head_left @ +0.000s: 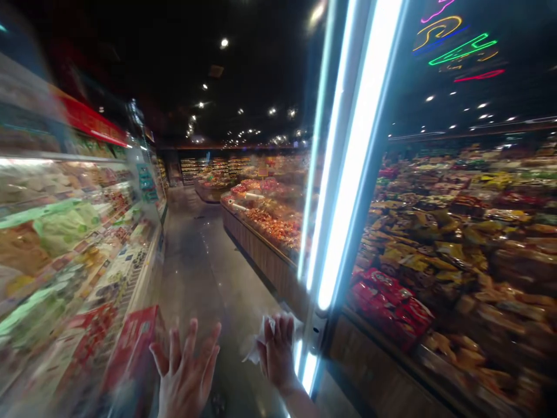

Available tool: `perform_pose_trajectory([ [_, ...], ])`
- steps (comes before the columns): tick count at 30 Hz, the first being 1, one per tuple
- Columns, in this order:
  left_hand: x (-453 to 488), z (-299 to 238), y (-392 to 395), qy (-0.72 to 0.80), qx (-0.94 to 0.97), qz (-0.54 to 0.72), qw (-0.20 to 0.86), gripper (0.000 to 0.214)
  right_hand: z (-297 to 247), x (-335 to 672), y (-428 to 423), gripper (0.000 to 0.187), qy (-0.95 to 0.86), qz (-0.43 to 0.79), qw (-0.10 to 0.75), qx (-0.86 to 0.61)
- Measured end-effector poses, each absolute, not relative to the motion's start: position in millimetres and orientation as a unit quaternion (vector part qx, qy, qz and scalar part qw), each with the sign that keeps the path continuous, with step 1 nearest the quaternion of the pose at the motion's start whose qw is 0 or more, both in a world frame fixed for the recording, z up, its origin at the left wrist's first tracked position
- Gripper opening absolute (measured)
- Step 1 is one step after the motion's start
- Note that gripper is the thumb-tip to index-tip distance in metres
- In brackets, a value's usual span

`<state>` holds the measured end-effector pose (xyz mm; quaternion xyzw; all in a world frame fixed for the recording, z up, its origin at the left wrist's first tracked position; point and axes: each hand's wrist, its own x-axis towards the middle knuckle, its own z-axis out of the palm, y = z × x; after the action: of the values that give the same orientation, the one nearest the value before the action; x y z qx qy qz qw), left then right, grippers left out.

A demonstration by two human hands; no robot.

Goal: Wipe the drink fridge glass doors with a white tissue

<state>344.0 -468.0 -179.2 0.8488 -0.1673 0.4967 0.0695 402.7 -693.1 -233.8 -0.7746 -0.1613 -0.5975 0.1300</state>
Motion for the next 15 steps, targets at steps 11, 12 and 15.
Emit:
perform_pose_trajectory([
  [11, 354, -165, -487, -0.162, 0.841, 0.512, 0.06, 0.094, -205, 414, -717, 0.077, -0.144, -0.607, 0.142, -0.769],
  [12, 355, -163, -487, -0.163, 0.841, 0.512, 0.063, 0.094, -195, 416, -721, 0.076, -0.142, -0.607, 0.15, -0.768],
  [15, 356, -156, -488, -0.16, 0.844, 0.505, 0.085, 0.092, -141, 428, -737, 0.073, -0.118, -0.594, 0.192, -0.772],
])
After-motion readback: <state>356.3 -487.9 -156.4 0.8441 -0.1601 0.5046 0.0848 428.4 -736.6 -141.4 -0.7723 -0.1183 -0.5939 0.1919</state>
